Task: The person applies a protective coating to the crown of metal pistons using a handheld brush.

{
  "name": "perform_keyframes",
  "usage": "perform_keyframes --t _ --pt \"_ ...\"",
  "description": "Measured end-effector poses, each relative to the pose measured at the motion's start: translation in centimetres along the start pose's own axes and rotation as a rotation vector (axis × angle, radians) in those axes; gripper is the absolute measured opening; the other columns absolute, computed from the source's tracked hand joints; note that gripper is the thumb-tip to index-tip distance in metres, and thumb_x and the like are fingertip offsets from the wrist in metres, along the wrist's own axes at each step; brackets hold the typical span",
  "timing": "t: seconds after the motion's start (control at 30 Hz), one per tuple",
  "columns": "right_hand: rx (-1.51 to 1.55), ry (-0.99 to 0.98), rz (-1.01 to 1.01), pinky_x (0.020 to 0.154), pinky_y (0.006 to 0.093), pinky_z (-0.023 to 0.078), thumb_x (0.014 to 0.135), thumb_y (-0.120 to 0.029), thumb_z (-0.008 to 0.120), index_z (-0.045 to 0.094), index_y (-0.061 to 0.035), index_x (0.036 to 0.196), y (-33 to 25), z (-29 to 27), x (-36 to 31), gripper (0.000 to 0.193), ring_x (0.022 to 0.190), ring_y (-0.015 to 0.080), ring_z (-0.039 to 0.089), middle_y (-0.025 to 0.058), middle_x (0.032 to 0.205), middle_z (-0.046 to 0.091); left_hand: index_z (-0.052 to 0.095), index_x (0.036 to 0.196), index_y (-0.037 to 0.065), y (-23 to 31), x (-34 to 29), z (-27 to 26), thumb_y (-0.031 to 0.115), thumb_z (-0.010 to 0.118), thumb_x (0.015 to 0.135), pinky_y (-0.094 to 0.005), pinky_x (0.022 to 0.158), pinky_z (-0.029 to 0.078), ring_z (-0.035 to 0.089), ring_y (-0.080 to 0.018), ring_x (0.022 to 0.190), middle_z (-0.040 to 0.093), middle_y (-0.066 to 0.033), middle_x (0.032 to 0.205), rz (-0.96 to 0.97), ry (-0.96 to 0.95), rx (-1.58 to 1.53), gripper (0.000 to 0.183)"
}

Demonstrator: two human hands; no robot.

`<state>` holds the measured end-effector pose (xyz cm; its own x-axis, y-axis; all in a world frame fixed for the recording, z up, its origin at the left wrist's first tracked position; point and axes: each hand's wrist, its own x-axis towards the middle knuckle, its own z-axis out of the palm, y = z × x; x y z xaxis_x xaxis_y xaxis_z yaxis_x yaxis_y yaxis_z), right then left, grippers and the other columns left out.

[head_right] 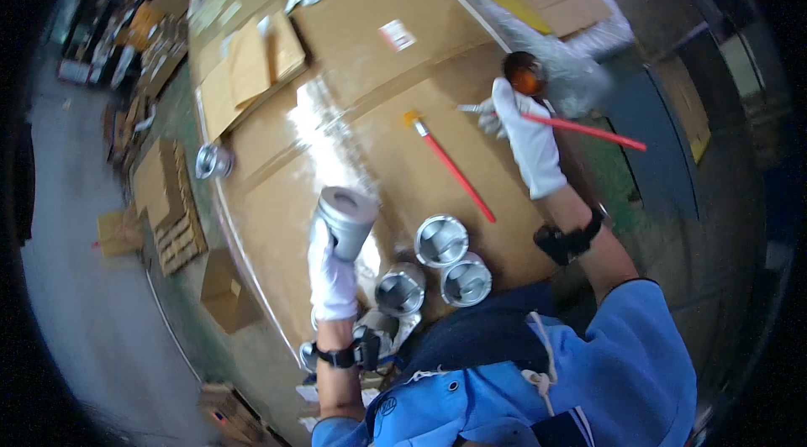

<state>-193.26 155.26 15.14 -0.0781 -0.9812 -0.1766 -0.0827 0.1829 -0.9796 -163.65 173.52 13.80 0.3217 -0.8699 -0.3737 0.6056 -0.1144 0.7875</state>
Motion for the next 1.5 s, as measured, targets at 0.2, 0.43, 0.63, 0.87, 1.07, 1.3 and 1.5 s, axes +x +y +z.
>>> perform_keyframes --t 0.2,0.43,0.63,0.87,1.07,1.3,1.5 --pt "0.137 -0.409 -0.098 0.073 0.0301 0.058 0.109 -0.043 0.049 0.070 0.0030 0.087 -3.0 8.3 -9.1 0.055 0.075 0.0181 0.072 0.0132 0.084 0.075 0.047 0.146 0.005 -3.1 1.9 1.1 0.035 0.057 0.106 -0.0417 0.107 0.053 0.062 -0.0253 0.124 0.060 -0.0126 0.140 0.022 0.062 -0.422 0.051" --pt "0.073 -0.346 0.201 0.069 0.0287 0.057 0.105 -0.047 0.056 0.072 0.0026 0.084 -2.4 10.5 -7.9 0.056 0.070 0.0151 0.071 0.0110 0.079 0.075 0.046 0.147 0.005 -3.5 1.4 0.1 0.037 0.056 0.106 -0.0448 0.109 0.051 0.062 -0.0275 0.124 0.059 -0.0140 0.143 -0.035 0.096 -0.564 0.054" --pt "0.157 -0.402 0.234 0.060 0.0267 0.051 0.105 -0.040 0.058 0.070 -0.0037 0.074 -2.5 11.1 -4.4 0.049 0.060 0.0112 0.064 0.0050 0.067 0.069 0.057 0.137 0.004 2.8 -0.1 0.6 0.042 0.061 0.103 -0.0413 0.099 0.057 0.066 -0.0268 0.118 0.065 -0.0135 0.134 -0.282 0.128 -0.213 0.051" --pt "-0.487 -0.474 -0.799 0.054 0.0380 0.044 0.097 -0.017 0.063 0.064 -0.0029 0.094 -1.2 10.6 -6.4 0.015 0.061 0.0230 0.057 0.0075 0.068 0.055 0.071 0.108 0.001 3.1 -0.2 2.6 0.018 0.084 0.086 -0.0269 0.075 0.054 0.066 -0.0097 0.083 0.074 -0.0041 0.095 0.111 -0.073 1.102 0.030" --pt "-0.469 -0.387 -1.127 0.051 0.0397 0.040 0.078 -0.010 0.080 0.052 -0.0084 0.065 2.5 11.2 -11.7 0.031 0.056 0.0267 0.052 0.0078 0.062 0.049 0.073 0.112 0.002 1.3 3.0 -0.6 0.022 0.074 0.096 -0.0254 0.076 0.054 0.067 -0.0092 0.086 0.073 -0.0020 0.100 -0.095 0.034 0.429 0.025" --pt "-0.624 -0.405 -0.869 0.054 0.0456 0.042 0.087 -0.012 0.069 0.059 -0.0099 0.068 4.3 10.4 -7.8 0.022 0.059 0.0302 0.055 0.0081 0.060 0.051 0.070 0.116 -0.003 9.5 15.2 -6.5 0.034 0.075 0.092 -0.0385 0.088 0.055 0.071 -0.0273 0.095 0.074 -0.0166 0.104 0.191 0.160 1.347 0.045" --pt "-0.636 -0.420 -0.486 0.059 0.0414 0.048 0.104 -0.021 0.056 0.065 -0.0070 0.069 4.9 7.8 -3.8 0.039 0.061 0.0262 0.062 0.0093 0.064 0.063 0.069 0.114 0.001 14.8 28.6 -11.7 0.032 0.076 0.086 -0.0474 0.091 0.056 0.070 -0.0416 0.101 0.072 -0.0245 0.109 0.475 0.252 2.003 0.043"
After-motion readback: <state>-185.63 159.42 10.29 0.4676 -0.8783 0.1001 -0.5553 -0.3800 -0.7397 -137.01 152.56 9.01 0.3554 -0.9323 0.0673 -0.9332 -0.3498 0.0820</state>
